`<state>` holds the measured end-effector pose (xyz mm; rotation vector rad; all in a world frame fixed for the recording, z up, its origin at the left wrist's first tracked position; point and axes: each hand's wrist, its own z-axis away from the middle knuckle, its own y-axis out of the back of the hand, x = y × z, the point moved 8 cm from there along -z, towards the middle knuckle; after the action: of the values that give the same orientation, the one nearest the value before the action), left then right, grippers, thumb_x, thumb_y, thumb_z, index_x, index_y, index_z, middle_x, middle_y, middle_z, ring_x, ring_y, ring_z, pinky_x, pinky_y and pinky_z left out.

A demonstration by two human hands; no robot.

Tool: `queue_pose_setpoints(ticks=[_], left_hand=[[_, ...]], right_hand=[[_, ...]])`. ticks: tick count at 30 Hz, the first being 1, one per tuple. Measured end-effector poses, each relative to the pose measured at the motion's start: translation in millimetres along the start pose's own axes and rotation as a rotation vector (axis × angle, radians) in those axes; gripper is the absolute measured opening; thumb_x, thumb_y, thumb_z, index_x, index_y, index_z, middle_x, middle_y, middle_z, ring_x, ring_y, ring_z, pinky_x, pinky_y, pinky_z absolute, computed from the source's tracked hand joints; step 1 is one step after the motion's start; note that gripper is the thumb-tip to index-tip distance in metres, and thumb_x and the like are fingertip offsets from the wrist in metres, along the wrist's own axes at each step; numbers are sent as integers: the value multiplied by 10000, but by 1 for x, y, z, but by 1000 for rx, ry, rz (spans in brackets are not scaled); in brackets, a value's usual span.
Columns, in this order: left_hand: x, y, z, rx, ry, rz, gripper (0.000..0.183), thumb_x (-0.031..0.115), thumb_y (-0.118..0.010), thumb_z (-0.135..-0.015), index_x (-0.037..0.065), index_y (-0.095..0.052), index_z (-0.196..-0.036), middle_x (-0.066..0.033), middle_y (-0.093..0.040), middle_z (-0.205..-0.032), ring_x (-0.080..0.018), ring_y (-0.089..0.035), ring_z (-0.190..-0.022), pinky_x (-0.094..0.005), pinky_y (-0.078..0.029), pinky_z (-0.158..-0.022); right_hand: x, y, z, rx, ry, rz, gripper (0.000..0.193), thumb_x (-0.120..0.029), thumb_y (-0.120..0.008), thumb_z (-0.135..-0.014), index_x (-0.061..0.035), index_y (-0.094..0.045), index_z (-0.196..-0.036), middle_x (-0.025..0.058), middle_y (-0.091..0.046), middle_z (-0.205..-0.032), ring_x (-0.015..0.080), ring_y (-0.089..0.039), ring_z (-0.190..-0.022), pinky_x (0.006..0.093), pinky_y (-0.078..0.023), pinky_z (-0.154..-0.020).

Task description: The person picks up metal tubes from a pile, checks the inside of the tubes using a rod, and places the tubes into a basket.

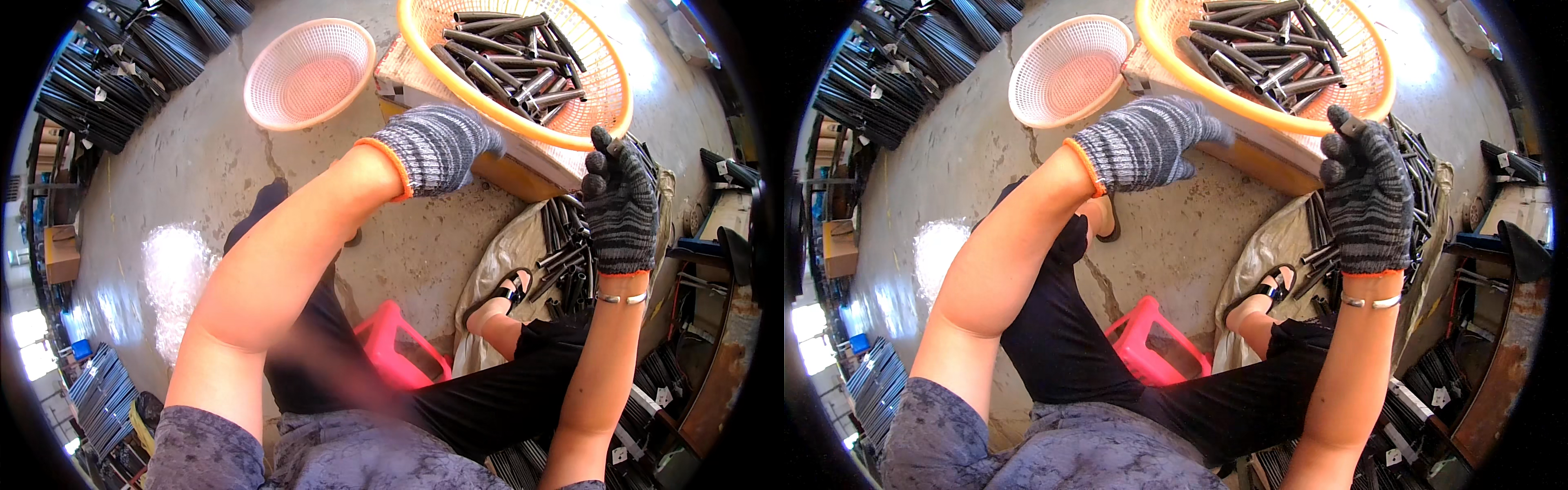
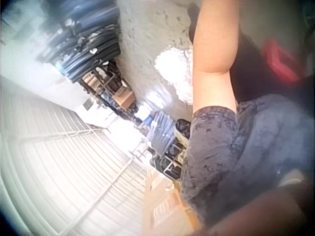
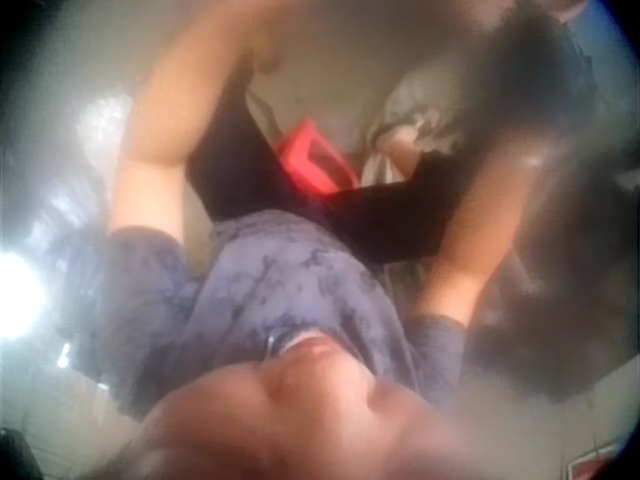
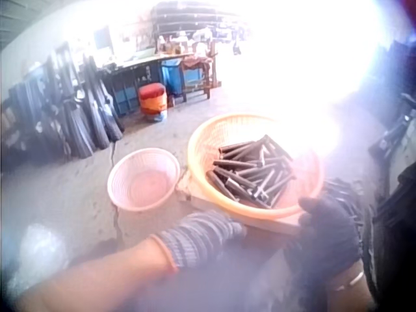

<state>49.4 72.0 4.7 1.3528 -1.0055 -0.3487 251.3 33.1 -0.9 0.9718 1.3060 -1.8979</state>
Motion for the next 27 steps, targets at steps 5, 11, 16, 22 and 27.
queue_pose_setpoints(ticks=[5, 11, 16, 22, 27], left_hand=[[-15, -2, -2, -74, 43, 53, 289, 62, -577, -771, 128, -699, -1024, -149, -684, -943, -309, -651, -925, -405, -505, -843], [-14, 20, -9, 2, 127, 76, 133, 146, -662, -744, 115, -723, -858, -132, -675, -811, -294, -653, -792, -403, -518, -772], [-15, 40, -10, 269, 142, 185, 143, 196, -673, -748, 109, -698, -859, -131, -666, -823, -301, -644, -819, -409, -509, -775], [-23, 30, -22, 302, 86, 39, 380, 141, -721, -732, 59, -641, -1094, -152, -642, -1013, -310, -616, -956, -384, -489, -883], [-5, 24, -24, 192, 30, 11, 370, 130, -702, -770, 55, -617, -1122, -153, -639, -1050, -306, -615, -990, -384, -486, -899]], right_hand=[[0, -14, 13, -51, 84, 148, 206, -95, -543, -930, 21, -621, -1081, 12, -580, -860, 64, -513, -749, 174, -423, -609], [7, -4, 4, -100, 33, 212, 220, -71, -524, -945, 41, -605, -1116, 21, -590, -907, 76, -535, -786, 174, -444, -670], [8, 5, -2, -135, 99, 85, 149, -65, -594, -898, -12, -586, -1038, 159, -646, -1065, 227, -647, -922, 293, -548, -765], [-37, 3, -12, -151, 224, -1, 123, -53, -557, -927, 24, -612, -1005, 144, -638, -1062, 225, -620, -979, 312, -515, -914], [-69, -11, 9, -77, 211, -18, 124, -86, -548, -946, -7, -620, -1009, 166, -642, -1087, 242, -612, -1026, 328, -523, -902]])
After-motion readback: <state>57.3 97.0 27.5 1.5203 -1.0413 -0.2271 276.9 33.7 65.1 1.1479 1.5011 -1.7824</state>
